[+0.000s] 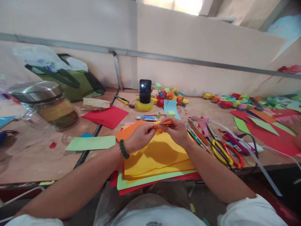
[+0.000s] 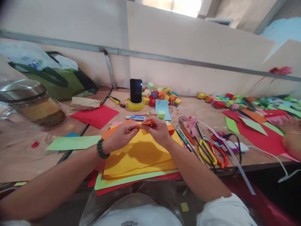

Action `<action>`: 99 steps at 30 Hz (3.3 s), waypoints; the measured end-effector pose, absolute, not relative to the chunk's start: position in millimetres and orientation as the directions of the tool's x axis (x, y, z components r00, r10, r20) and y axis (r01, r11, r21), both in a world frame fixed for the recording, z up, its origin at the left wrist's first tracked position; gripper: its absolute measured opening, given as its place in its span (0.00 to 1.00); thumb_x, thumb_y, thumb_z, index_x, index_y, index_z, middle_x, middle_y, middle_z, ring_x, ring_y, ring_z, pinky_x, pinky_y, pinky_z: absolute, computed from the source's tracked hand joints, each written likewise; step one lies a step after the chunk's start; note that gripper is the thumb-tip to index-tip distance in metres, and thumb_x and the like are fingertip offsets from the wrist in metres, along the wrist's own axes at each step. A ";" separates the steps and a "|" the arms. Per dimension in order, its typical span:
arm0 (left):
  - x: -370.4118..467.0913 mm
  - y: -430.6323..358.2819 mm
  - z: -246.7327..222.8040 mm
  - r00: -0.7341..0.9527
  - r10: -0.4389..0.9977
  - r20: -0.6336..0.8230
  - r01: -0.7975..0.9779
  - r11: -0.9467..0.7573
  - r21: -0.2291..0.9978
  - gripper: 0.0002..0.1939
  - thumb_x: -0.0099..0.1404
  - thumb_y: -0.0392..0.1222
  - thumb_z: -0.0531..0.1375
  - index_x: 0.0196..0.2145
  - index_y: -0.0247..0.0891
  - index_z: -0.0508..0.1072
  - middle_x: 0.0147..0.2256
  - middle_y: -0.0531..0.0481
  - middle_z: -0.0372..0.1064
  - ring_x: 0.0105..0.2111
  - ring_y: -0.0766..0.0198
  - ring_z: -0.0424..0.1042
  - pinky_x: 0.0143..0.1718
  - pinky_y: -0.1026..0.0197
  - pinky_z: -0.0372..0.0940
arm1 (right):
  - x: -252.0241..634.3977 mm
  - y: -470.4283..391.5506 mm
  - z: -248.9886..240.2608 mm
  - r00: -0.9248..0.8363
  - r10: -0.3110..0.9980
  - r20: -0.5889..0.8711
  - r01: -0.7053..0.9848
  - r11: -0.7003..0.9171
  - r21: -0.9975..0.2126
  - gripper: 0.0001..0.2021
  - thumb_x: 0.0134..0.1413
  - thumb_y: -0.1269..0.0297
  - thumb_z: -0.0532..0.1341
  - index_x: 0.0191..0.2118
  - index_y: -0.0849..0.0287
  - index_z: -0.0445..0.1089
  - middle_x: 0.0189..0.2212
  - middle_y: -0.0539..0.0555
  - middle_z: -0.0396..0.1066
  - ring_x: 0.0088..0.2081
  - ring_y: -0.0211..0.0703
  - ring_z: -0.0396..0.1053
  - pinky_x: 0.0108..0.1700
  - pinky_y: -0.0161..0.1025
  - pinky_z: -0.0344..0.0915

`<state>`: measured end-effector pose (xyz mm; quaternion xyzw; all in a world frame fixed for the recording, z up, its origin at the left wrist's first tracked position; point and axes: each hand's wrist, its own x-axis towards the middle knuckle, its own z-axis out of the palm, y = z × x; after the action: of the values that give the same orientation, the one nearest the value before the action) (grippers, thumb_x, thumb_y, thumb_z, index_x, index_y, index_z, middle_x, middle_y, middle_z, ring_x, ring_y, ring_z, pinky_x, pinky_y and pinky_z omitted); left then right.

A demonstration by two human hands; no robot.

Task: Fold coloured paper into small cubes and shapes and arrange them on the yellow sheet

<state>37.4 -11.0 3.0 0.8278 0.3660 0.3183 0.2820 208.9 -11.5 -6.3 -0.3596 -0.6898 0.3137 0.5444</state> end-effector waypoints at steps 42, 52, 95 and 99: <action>39.5 -22.4 5.2 0.465 0.834 0.297 0.178 -0.416 0.892 0.12 0.61 0.40 0.46 0.31 0.36 0.68 0.25 0.51 0.64 0.27 0.65 0.64 0.32 0.63 0.62 | 206.5 -29.9 0.3 -0.461 0.357 0.813 0.475 0.873 -0.114 0.09 0.55 0.75 0.55 0.38 0.57 0.70 0.29 0.53 0.71 0.30 0.38 0.68 0.34 0.37 0.69; 37.0 -28.2 2.9 0.544 0.780 0.309 0.568 -0.614 0.549 0.32 0.65 0.40 0.42 0.65 0.28 0.44 0.29 0.47 0.68 0.25 0.60 0.64 0.31 0.58 0.59 | 208.0 -15.0 -6.5 -0.236 0.835 0.497 0.196 0.542 -0.817 0.17 0.52 0.49 0.63 0.34 0.58 0.65 0.25 0.49 0.67 0.26 0.35 0.67 0.26 0.32 0.64; 38.4 -11.7 -0.5 0.533 0.836 0.129 0.213 -0.281 0.936 0.10 0.59 0.42 0.56 0.35 0.33 0.70 0.22 0.53 0.68 0.24 0.67 0.69 0.26 0.67 0.62 | 213.1 -5.5 -2.6 -0.252 0.932 0.262 0.096 0.293 -0.951 0.18 0.40 0.51 0.70 0.24 0.62 0.68 0.19 0.47 0.66 0.21 0.31 0.61 0.23 0.31 0.59; 36.3 -10.2 4.5 0.555 0.825 0.105 0.217 -0.265 0.939 0.07 0.59 0.39 0.55 0.26 0.34 0.69 0.20 0.53 0.68 0.21 0.71 0.66 0.24 0.69 0.60 | 215.2 -4.6 -1.3 -0.332 0.920 0.207 0.062 0.240 -0.969 0.17 0.42 0.51 0.69 0.27 0.61 0.70 0.21 0.47 0.68 0.22 0.31 0.62 0.25 0.32 0.62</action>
<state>36.3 -10.2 4.5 0.7326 0.3559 0.3099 0.4905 215.2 -4.6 -1.3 -0.3758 -0.6535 0.4887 0.4392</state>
